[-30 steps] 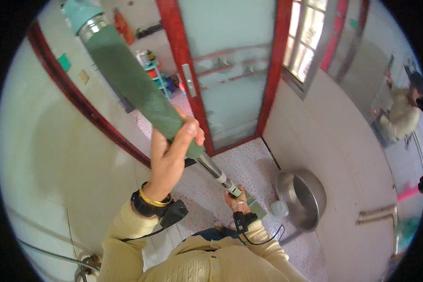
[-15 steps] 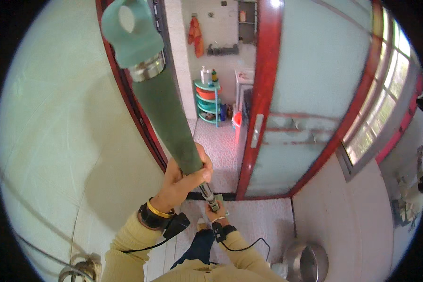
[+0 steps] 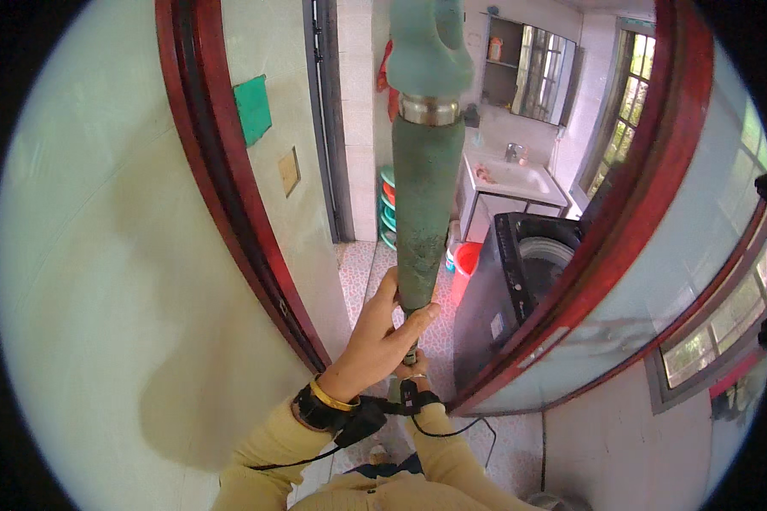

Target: The person mops the floor of a garage, bedroom, and bathroom using a flat mop. They move the mop back and forth across tiled surfaces, navigating around a parked scooter, a bed, and bathroom fixtures.

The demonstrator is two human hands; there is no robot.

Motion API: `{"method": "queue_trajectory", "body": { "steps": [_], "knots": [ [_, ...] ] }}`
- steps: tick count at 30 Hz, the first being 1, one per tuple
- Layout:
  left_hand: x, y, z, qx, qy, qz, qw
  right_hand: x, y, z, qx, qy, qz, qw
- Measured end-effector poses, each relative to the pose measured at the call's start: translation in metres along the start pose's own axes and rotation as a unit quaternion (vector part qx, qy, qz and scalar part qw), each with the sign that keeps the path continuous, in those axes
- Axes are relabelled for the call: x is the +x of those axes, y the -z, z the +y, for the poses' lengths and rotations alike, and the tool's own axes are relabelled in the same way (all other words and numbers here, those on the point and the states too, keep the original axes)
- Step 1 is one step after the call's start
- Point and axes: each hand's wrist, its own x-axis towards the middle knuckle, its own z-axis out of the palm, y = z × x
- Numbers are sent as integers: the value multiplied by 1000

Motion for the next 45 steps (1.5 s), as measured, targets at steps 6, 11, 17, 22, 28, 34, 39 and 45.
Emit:
{"method": "queue_trajectory", "body": {
  "steps": [6,11,17,22,28,34,39,45],
  "knots": [
    [87,42,-58,18,-73,84,994,109,-55,4,13,10,-10,1000],
    [187,73,-124,30,-57,85,994,210,-95,4,71,58,-50,995],
    [329,78,-223,69,-39,60,995,342,-150,-25,119,101,-1,988],
    [461,100,-306,70,15,47,996,453,-202,-57,115,134,33,984],
    [563,156,-388,57,81,122,988,571,-230,-56,131,72,42,988],
    [659,234,-440,63,47,228,971,676,-274,-19,142,7,12,990],
    [710,303,-451,83,38,305,948,745,-305,14,10,-96,30,995],
    [747,371,-472,100,46,363,925,811,-339,52,-45,-256,56,964]
  ]
}}
